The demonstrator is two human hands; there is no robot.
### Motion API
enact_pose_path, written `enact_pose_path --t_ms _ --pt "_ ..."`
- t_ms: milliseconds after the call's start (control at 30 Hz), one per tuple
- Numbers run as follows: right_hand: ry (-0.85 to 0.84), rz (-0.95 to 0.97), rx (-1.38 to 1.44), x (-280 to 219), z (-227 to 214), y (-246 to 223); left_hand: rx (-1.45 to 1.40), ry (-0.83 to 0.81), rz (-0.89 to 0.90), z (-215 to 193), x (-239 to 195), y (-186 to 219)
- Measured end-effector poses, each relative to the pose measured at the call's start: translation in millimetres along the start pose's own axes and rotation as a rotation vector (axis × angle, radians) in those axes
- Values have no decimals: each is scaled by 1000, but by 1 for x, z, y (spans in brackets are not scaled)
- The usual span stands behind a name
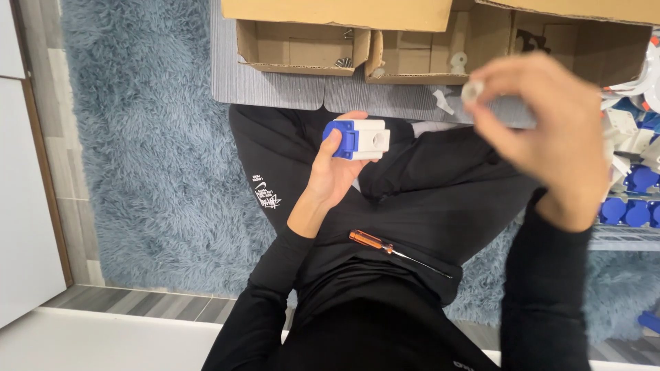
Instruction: The person is using a screwdriver to work on small blue battery components, loosening or tightening screws and handling the parts.
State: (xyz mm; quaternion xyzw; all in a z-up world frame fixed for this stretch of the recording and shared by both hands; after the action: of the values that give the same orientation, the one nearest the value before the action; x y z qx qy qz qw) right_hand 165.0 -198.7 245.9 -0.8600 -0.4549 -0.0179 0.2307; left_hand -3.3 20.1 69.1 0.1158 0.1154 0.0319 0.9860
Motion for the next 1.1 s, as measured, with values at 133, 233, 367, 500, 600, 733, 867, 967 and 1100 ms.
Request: enact_pose_path --t_ms 133,233,367,500,600,733,867,967,1100 --pt "127 160 431 -30 37 -18 41 -65 6 -1 0 -5" --pt "109 229 525 -38 63 -29 131 -81 3 3 1 -6" --pt "227 81 576 -44 93 -28 254 -64 125 12 4 -16" --pt "271 52 470 -46 94 -37 357 -83 171 15 3 -18" --pt "279 46 435 -49 96 -39 439 -95 214 16 2 -18" --pt "302 46 437 -45 88 -49 527 -98 258 17 -1 -18" --pt "318 44 409 -49 93 -52 569 -98 274 19 -6 -18" --pt "368 37 375 -52 95 -56 612 -100 276 24 -10 -18" --pt "366 47 374 -62 98 -59 700 -109 300 23 -17 -19"
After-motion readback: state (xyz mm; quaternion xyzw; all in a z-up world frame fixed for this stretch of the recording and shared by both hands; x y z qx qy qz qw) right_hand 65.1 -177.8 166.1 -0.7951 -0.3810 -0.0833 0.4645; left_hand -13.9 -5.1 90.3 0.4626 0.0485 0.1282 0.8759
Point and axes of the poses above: each hand's wrist, its own x-axis towards the middle knuckle, its own z-axis out of the palm, y = z × x, the point moved 1 cm from there along x, towards the middle knuckle, and after that the axes turned 11 degrees about -x, right-handed, at the moved point
